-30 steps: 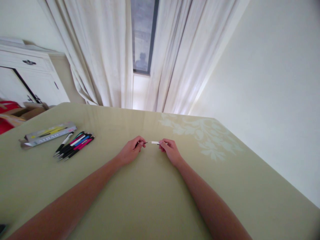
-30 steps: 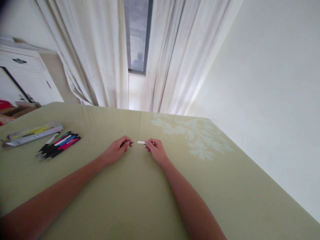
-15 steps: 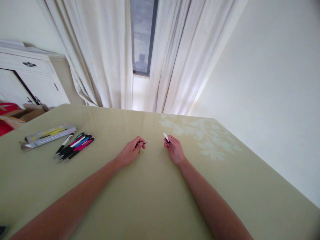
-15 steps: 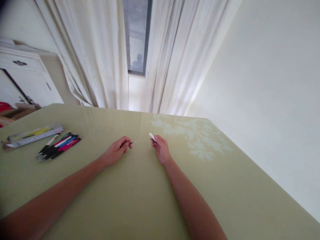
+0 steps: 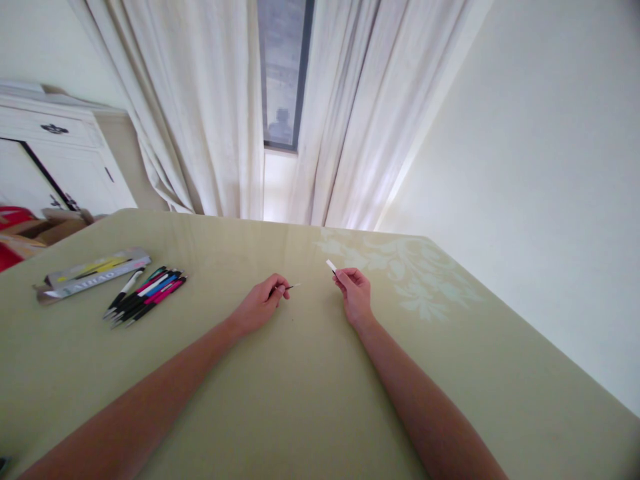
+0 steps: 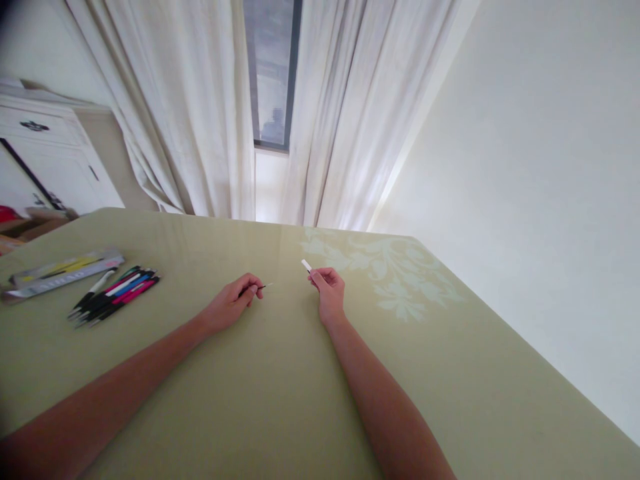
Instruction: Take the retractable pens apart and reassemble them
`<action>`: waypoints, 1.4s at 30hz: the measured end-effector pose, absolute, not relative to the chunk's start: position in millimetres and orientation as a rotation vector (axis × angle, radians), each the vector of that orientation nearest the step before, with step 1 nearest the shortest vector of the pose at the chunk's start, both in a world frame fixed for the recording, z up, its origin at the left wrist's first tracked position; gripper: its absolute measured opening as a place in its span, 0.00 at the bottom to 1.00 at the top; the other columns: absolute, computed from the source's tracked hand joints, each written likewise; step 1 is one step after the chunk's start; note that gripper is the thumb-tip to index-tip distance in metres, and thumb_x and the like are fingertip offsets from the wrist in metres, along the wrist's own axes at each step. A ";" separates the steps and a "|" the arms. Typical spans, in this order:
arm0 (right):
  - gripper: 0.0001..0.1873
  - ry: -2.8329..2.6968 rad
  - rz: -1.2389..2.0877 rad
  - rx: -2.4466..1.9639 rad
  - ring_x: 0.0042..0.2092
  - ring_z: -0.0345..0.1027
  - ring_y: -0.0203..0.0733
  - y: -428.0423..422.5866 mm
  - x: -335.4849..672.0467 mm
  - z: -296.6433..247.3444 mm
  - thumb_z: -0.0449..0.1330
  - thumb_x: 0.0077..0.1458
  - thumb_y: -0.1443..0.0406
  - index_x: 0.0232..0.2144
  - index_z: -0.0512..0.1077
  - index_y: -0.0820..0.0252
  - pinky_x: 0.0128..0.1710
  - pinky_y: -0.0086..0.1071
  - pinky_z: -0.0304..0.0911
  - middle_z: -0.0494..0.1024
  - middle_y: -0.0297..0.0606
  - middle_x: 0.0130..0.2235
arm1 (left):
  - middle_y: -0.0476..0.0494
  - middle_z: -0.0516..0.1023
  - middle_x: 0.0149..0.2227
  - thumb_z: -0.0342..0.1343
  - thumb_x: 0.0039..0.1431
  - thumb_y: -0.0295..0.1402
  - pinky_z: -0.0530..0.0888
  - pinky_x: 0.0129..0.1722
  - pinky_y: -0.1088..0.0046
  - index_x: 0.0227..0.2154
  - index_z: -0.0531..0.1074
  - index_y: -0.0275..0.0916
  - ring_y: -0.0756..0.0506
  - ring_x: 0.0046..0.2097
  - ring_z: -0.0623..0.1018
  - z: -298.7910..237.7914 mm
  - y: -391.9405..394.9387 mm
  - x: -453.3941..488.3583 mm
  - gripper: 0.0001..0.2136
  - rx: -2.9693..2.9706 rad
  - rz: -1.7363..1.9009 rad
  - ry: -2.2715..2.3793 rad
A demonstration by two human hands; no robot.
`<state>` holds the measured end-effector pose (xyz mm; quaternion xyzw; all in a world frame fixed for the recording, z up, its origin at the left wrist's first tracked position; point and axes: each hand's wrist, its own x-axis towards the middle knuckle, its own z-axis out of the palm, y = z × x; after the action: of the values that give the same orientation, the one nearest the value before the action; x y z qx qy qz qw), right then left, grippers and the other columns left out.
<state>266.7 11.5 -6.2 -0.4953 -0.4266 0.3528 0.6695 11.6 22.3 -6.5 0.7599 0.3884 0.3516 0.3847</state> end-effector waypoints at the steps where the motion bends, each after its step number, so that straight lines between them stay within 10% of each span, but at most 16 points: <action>1: 0.14 -0.995 0.721 -1.178 0.35 0.71 0.41 12.0 268.6 -6.3 0.69 0.48 0.55 0.30 0.72 0.57 0.39 0.36 0.68 0.77 0.36 0.31 | 0.48 0.77 0.35 0.44 0.69 0.39 0.67 0.33 0.73 0.41 0.67 0.40 0.49 0.30 0.70 -6.8 22.4 11.4 0.10 1.936 0.894 0.991; 23: 0.10 -1.547 0.064 -1.971 0.44 0.67 0.50 4.1 260.6 -8.0 0.58 0.55 0.70 0.40 0.73 0.56 0.44 0.41 0.56 0.75 0.42 0.39 | 0.46 0.79 0.35 0.48 0.66 0.36 0.69 0.38 0.71 0.40 0.72 0.40 0.46 0.35 0.75 -2.5 19.6 11.1 0.09 2.008 0.856 1.017; 42: 0.10 -2.341 0.057 -1.163 0.41 0.68 0.41 -13.7 241.8 4.1 0.53 0.70 0.62 0.41 0.73 0.57 0.46 0.35 0.62 0.75 0.39 0.39 | 0.46 0.80 0.36 0.52 0.67 0.39 0.71 0.39 0.70 0.38 0.75 0.39 0.45 0.37 0.77 -0.5 16.4 12.9 0.10 2.128 0.820 0.986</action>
<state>241.8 -13.7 4.1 -0.4294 -0.8645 0.0212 0.2605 12.9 16.4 -0.5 0.8106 0.3756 0.3123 0.3229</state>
